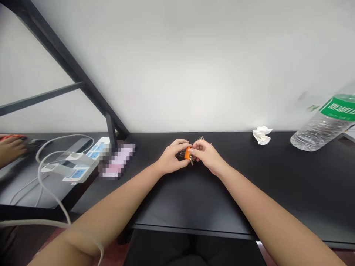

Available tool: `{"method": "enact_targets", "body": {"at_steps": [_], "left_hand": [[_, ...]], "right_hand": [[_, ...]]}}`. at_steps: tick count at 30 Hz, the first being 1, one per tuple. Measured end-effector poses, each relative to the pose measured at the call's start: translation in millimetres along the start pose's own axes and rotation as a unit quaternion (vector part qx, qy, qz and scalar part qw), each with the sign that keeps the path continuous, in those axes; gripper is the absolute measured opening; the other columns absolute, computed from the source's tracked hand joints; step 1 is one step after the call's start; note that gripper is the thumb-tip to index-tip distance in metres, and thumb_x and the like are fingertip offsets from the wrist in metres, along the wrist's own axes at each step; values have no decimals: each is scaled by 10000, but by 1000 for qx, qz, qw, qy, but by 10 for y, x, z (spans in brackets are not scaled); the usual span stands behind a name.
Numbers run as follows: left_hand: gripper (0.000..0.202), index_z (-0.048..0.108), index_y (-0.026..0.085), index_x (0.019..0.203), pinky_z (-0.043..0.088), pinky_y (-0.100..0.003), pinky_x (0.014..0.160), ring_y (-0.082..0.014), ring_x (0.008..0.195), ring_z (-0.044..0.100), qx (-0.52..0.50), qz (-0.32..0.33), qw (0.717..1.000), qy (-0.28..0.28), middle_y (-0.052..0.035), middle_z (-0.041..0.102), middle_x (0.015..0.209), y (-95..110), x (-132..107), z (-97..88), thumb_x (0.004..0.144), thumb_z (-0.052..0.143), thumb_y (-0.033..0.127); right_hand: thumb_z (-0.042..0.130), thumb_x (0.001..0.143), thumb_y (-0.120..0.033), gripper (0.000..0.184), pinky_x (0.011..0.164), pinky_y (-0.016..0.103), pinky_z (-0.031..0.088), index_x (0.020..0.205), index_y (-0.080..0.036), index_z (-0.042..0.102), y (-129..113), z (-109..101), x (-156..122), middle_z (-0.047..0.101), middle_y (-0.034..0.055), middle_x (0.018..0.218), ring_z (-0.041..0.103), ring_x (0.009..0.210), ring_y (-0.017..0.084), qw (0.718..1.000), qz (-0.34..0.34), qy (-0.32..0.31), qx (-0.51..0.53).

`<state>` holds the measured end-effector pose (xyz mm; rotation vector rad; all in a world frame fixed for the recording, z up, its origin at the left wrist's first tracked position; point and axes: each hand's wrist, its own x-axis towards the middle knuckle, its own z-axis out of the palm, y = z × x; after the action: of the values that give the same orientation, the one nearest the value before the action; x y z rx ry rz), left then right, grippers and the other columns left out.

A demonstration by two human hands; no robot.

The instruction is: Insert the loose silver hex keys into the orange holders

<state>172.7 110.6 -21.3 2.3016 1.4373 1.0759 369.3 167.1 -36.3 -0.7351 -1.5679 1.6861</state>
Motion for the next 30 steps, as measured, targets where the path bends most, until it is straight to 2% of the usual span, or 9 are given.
{"method": "enact_targets", "body": {"at_steps": [2,4,7,9,11,13,21,25,30], "left_hand": [[479,689,262,1194,482,-453,1127,-285,1302,574,14,12,1000,-15,-61,693,1233,21,7,-5,724,744,185],[462,675,261,1195,495,-441,1104,-261,1218,624,13,15,1000,-20,-48,715,1192,15,15,-11,742,726,183],[474,640,251,1233,550,-389,994,-213,1025,693,13,-9,1000,-17,-35,731,1148,-40,23,-20,766,689,189],[485,629,241,1249,555,-383,968,-213,997,700,26,-29,999,-14,-35,736,1138,-79,25,-25,768,684,200],[489,628,233,1250,551,-384,977,-222,1012,702,36,-41,998,-10,-38,739,1140,-102,25,-28,765,687,208],[490,630,236,1244,552,-378,981,-223,1017,705,38,-42,998,-8,-33,742,1138,-109,26,-31,758,685,204],[516,629,236,1254,556,-391,994,-235,1039,704,42,-45,998,-5,-40,738,1157,-126,21,-27,742,690,202],[530,623,236,1275,555,-397,991,-240,1046,704,49,-42,998,-9,-43,738,1174,-153,22,-16,749,689,206],[586,575,243,1335,550,-396,1024,-235,1112,695,38,-33,998,-47,-42,721,1241,-153,32,-10,759,670,189]], "right_hand": [[781,813,-528,432,590,228,449,918,-196,524,-8,11,2,642,-15,775,555,624,98,999,35,-23,7],[711,866,-536,392,588,233,439,910,-194,525,-42,-27,0,629,-11,748,568,630,111,998,44,-34,-28],[607,930,-389,199,665,257,462,951,-191,608,-107,-209,-6,643,10,818,602,710,131,976,2,12,-220],[593,899,-240,116,775,277,465,977,-200,669,-134,-376,-8,661,29,929,617,824,149,904,-34,49,-423],[576,889,-196,168,802,283,454,980,-212,717,-138,-520,-1,652,48,996,616,877,166,825,-21,42,-563],[549,907,-188,226,807,271,452,1015,-230,744,-125,-599,16,648,53,1043,622,899,163,789,-11,29,-613],[523,926,-189,200,730,257,410,849,-192,707,-117,-515,44,648,53,989,611,847,158,746,-13,-2,-666],[550,868,-159,111,675,260,380,824,-170,652,-163,-390,-1,644,76,969,602,809,165,727,7,-7,-687],[551,841,-159,68,630,265,365,826,-168,617,-198,-206,-51,644,85,991,578,743,155,725,25,-16,-688]]}}
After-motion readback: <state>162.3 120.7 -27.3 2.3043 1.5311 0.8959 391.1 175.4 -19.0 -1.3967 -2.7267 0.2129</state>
